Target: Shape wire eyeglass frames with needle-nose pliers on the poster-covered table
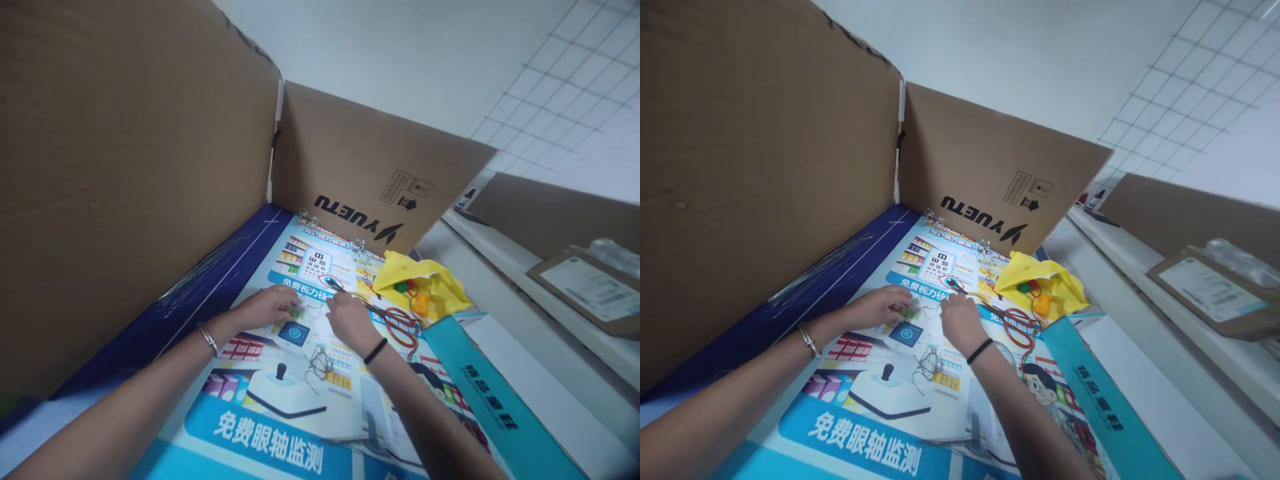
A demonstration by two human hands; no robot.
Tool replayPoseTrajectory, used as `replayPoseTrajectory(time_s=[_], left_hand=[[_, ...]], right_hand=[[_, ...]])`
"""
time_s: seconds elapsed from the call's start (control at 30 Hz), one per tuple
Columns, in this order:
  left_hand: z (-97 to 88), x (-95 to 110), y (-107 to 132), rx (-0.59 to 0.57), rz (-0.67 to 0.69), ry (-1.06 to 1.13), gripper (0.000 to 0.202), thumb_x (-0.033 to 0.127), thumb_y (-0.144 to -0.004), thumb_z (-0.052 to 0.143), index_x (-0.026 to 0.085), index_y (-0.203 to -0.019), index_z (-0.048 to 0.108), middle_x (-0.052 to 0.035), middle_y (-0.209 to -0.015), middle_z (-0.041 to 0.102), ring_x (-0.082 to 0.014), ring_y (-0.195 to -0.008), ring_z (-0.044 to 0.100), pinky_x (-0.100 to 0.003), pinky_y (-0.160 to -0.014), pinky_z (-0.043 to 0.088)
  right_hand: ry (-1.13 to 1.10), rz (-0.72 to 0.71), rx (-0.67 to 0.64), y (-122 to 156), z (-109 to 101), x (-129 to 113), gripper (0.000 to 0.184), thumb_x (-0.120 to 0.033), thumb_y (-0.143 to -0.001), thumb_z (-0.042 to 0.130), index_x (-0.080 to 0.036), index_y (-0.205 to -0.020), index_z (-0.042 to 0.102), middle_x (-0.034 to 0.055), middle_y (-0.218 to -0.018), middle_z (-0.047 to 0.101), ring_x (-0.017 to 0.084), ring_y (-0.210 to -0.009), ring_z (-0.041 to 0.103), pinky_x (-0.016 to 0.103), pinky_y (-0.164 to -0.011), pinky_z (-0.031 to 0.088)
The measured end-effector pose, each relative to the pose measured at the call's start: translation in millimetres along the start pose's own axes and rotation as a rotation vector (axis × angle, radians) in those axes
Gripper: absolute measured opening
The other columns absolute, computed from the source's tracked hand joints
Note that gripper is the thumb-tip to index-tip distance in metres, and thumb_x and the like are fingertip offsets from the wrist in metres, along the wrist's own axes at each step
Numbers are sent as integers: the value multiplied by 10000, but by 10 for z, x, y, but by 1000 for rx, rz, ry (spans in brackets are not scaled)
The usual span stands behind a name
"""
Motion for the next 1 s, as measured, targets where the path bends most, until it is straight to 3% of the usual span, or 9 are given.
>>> replayPoseTrajectory(time_s=[0.1,0.2,0.33,0.47,0.6,0.8,1.0], left_hand=[[95,-30,39,-118,16,-38,376,202,-712,650,239,-1084,616,-46,-1247,558,-207,-1166,478,-314,-976,338],[143,-62,73,-194,18,-73,400,221,-719,646,237,-1117,606,-53,-1258,562,-211,-1176,477,-318,-986,327],[94,-50,79,-176,-40,-127,369,249,-726,641,245,-1094,609,-53,-1226,586,-216,-1152,500,-318,-969,338],[30,16,76,-153,-121,-192,334,293,-705,667,243,-1031,616,-57,-1125,630,-235,-1078,542,-313,-908,376],[-9,42,78,-144,-160,-269,339,337,-684,686,222,-995,616,-73,-1059,645,-253,-1032,559,-319,-862,394],[-112,-15,69,-125,-141,-208,351,327,-766,609,226,-1102,591,-59,-1169,616,-228,-1112,529,-305,-928,370],[-60,-78,71,-177,-93,-91,390,237,-774,607,212,-1162,573,-61,-1262,570,-195,-1159,505,-299,-988,338]], right_hand=[[-25,-88,23,336,-69,-210,142,-230,-876,451,-185,-914,581,78,-907,596,215,-891,498,336,-735,333],[-51,-130,4,644,-28,-304,106,-205,-861,473,-185,-870,577,63,-842,594,207,-813,507,325,-674,337],[-84,-95,35,890,48,-285,99,-205,-856,483,-194,-874,580,64,-835,596,211,-790,515,325,-655,356],[-110,-47,83,988,97,-301,155,-156,-861,445,-202,-887,591,70,-862,608,212,-789,532,332,-661,397],[-198,-40,161,1039,127,-383,249,-193,-860,467,-190,-1085,575,100,-1072,601,240,-930,540,369,-769,444],[-364,23,235,1073,247,-367,331,-229,-865,464,-177,-1180,549,113,-1186,564,256,-1077,500,417,-915,430],[-483,16,295,1091,331,-336,309,-235,-864,467,-183,-1152,565,109,-1162,572,248,-1070,501,440,-922,431]])
Point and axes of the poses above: each hand's wrist, its own y-axis away from the middle knuckle, its own z-axis out of the palm, x = y × z, the point moved 6 cm from there along -y, towards the middle knuckle
